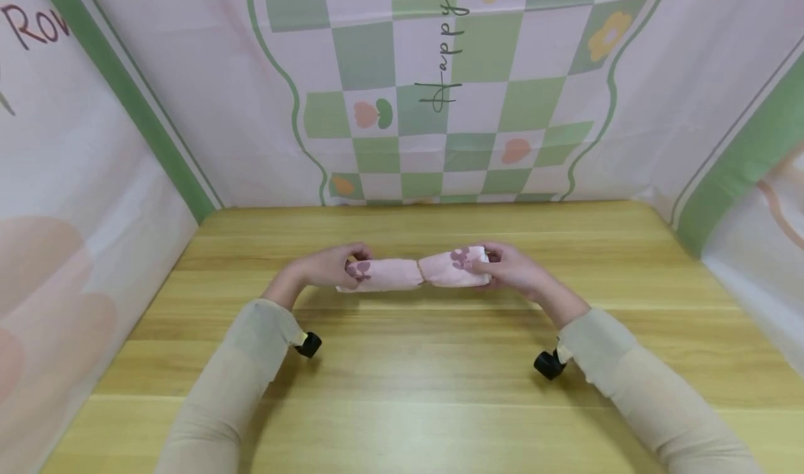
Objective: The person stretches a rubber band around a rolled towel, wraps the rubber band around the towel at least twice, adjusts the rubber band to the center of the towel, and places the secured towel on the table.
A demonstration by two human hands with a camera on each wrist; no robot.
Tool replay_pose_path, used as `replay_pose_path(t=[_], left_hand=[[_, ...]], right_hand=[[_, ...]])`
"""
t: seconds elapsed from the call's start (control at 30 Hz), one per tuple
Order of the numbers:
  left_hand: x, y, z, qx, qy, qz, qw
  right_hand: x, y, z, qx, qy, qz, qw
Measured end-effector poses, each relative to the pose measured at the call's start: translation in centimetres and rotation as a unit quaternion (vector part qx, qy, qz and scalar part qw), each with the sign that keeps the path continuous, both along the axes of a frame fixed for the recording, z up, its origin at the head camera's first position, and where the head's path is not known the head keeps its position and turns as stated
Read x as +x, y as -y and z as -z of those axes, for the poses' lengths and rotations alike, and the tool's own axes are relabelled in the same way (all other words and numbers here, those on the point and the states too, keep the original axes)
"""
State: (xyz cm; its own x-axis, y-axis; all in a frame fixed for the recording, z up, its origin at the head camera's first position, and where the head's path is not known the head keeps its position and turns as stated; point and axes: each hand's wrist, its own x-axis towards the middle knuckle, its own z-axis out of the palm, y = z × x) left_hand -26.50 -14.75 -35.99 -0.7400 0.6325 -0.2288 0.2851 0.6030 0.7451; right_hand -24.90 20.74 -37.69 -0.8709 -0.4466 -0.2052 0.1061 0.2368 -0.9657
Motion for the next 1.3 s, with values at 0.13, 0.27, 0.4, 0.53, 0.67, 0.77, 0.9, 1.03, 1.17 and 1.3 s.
replay_pose_path(t=[0.13,0.27,0.4,0.53,0.67,0.77,0.9,1.03,1.17,1.3], left_hand=[[-0.3,-0.2,0.5,0.000,-0.023,-0.031,0.9992],[-0.3,-0.6,0.6,-0.015,-0.039,-0.049,0.9979],[0.0,-0.9,0.4,-0.022,-0.030,-0.055,0.9978],[0.1,-0.9,0.2,-0.031,-0.037,-0.053,0.9975],[0.0,-0.8,0.3,-0.035,-0.037,-0.053,0.9973],[-0.2,-0.8,0.5,-0.043,-0.038,-0.059,0.9966],[-0.3,-0.9,0.7,-0.051,-0.031,-0.063,0.9962],[-0.2,-0.9,0.7,-0.054,-0.013,-0.066,0.9963],[-0.2,-1.1,0.7,-0.071,-0.017,-0.063,0.9954],[-0.2,-1.2,0.8,-0.084,-0.025,-0.055,0.9946]], right_hand=[[-0.1,-0.4,0.3,0.032,-0.007,-0.005,0.999],[-0.2,-0.7,0.7,0.065,-0.013,-0.017,0.998],[-0.4,-0.9,0.9,0.080,-0.015,-0.026,0.996],[-0.4,-1.0,0.9,0.094,-0.016,-0.026,0.995],[-0.5,-1.0,0.9,0.116,-0.023,-0.030,0.992],[-0.6,-1.0,1.0,0.132,-0.029,-0.034,0.990],[-0.7,-1.0,1.0,0.154,-0.041,-0.039,0.986],[-0.7,-0.9,0.7,0.184,-0.061,-0.050,0.980],[-0.7,-0.9,0.4,0.205,-0.076,-0.066,0.974],[-0.8,-1.0,0.4,0.219,-0.081,-0.073,0.970]])
